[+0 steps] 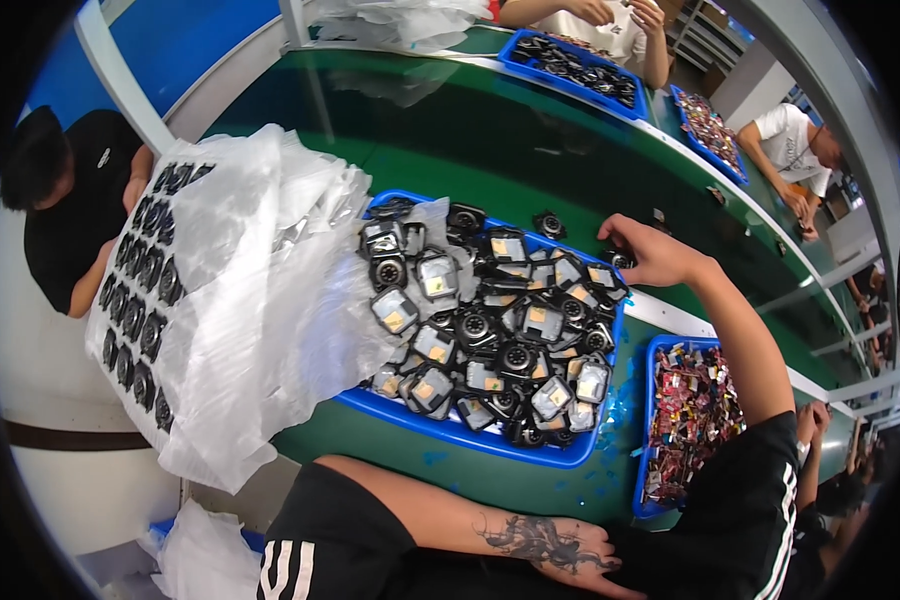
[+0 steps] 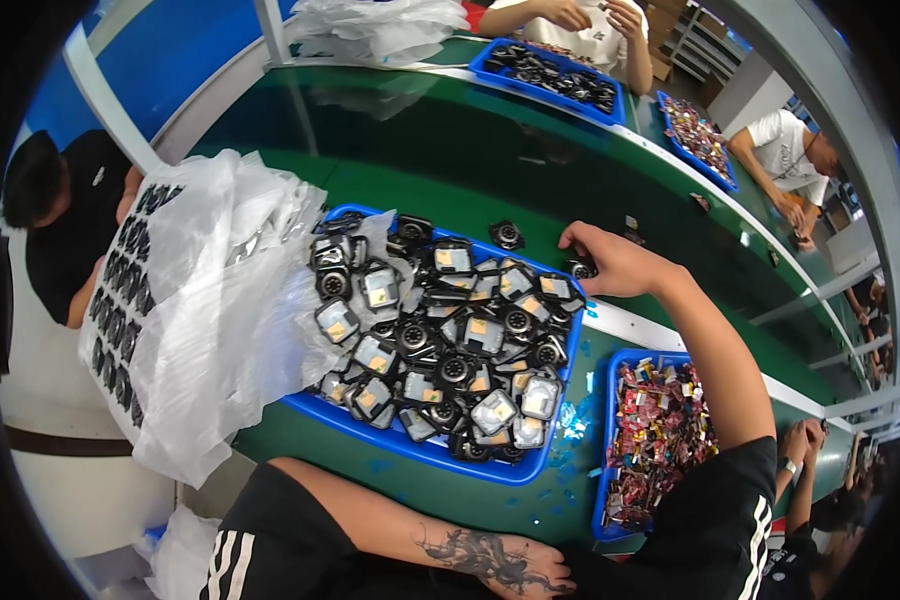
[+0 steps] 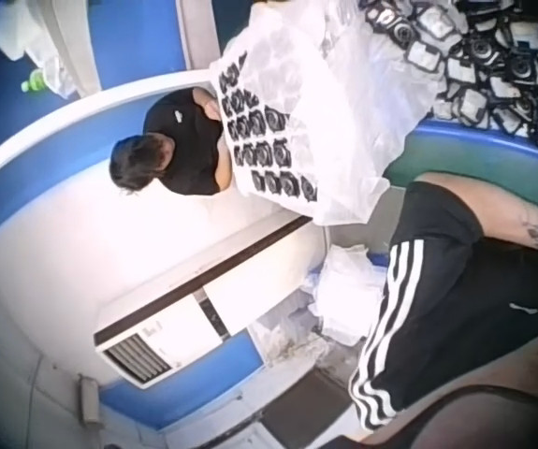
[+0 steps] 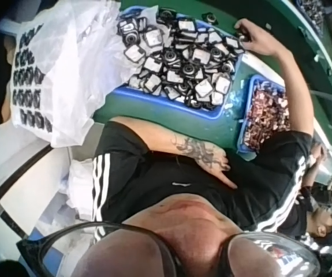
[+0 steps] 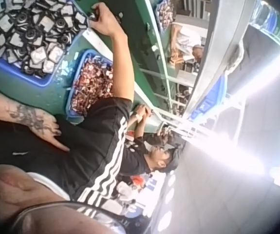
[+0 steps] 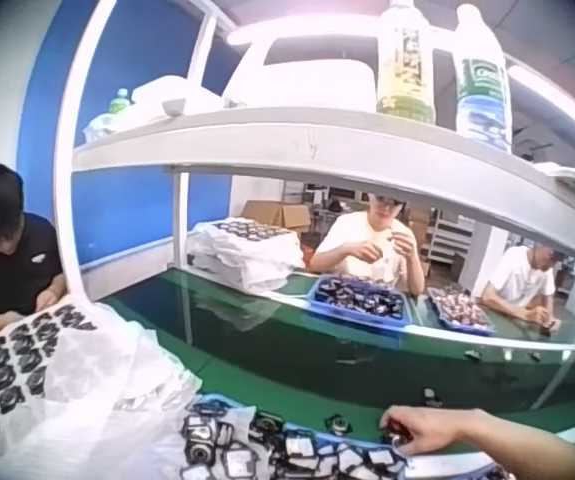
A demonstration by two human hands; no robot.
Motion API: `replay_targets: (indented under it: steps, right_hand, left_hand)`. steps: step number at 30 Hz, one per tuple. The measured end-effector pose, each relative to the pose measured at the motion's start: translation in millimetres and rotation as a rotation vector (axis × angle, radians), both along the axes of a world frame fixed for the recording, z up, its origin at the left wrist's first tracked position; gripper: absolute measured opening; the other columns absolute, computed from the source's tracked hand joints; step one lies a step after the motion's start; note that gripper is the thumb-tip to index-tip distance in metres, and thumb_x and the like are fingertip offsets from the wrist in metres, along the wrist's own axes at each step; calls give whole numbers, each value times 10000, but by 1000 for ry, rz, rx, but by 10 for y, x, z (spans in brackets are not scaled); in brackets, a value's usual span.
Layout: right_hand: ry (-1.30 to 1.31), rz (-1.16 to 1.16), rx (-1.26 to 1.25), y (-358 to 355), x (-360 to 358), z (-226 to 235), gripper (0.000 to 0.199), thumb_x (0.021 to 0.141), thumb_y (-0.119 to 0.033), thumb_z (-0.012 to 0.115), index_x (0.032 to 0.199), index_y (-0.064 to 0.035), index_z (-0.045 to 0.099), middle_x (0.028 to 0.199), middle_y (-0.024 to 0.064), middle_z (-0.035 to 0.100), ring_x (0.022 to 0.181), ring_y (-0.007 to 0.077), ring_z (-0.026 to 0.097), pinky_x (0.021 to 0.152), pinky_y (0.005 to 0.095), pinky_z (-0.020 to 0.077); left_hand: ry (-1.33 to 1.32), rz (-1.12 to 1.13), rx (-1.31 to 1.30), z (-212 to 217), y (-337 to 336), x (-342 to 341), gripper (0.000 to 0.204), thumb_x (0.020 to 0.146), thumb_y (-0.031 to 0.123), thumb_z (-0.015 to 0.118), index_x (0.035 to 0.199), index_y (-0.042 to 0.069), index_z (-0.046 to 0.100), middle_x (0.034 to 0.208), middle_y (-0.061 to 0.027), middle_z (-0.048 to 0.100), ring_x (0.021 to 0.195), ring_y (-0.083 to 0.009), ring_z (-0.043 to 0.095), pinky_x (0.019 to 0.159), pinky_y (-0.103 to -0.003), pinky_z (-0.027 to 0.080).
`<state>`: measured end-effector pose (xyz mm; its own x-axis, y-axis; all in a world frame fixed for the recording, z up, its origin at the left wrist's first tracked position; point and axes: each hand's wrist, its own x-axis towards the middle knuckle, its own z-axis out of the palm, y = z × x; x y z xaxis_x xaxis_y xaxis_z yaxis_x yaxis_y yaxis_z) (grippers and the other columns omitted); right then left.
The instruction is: Manually assembling internal components and stickers for smartwatches on an assembly line.
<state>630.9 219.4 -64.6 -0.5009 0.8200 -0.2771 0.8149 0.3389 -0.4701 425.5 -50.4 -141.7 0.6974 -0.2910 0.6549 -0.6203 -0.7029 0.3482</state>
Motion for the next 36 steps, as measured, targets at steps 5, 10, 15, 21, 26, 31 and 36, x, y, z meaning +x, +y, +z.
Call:
replay_targets:
  steps: [5,10,15,21,26,31,36]
  right_hand:
    - [-1,-10,-11,47,118,-82,362,750,-154,679,1020,-37,469,763,86,470,705,187,478,653,332,412]
    - [190,-156,188,165,2,-30,285,763,-187,620,962,-16,509,777,96,495,702,216,493,660,331,422]
    - [19,8,124,421,-443,90,488,709,-113,570,1185,-6,577,911,166,631,823,231,636,764,341,504]
    - [33,187,71,494,-420,-56,547,736,-154,717,1251,-33,579,1130,185,644,1021,324,625,924,367,476]
    - [78,122,238,313,-390,-58,305,723,-124,761,940,-14,577,973,142,602,921,320,593,848,403,471]
    - [114,-47,285,143,-302,-13,273,727,-113,763,861,-14,547,860,114,592,796,273,585,755,366,472]
    - [326,-168,500,-292,-659,318,175,742,-77,732,812,-18,583,771,86,581,717,213,582,684,312,482]
  left_hand:
    - [41,-19,-20,5,-14,13,654,876,80,445,1490,175,242,865,-110,632,656,-250,636,592,-351,525]
    - [5,48,3,-2,-54,7,653,878,89,439,1492,187,238,863,-103,634,669,-246,641,580,-358,524]
    - [-38,-19,-28,39,-44,37,578,912,77,363,1479,180,323,754,-92,610,601,-228,613,488,-326,475]
    - [-62,-31,1,-98,-158,86,561,931,87,347,1483,186,319,777,-97,638,622,-236,628,515,-331,485]
    - [8,-51,-14,-180,-214,71,331,861,150,470,1189,134,430,895,-107,637,719,-246,630,593,-360,499]
    - [-30,-52,25,-83,-147,5,638,882,88,420,1473,272,263,842,-96,642,687,-256,647,590,-371,521]
    - [97,-88,102,22,-107,-36,678,885,54,397,1481,333,231,837,-108,636,686,-266,647,618,-382,529]
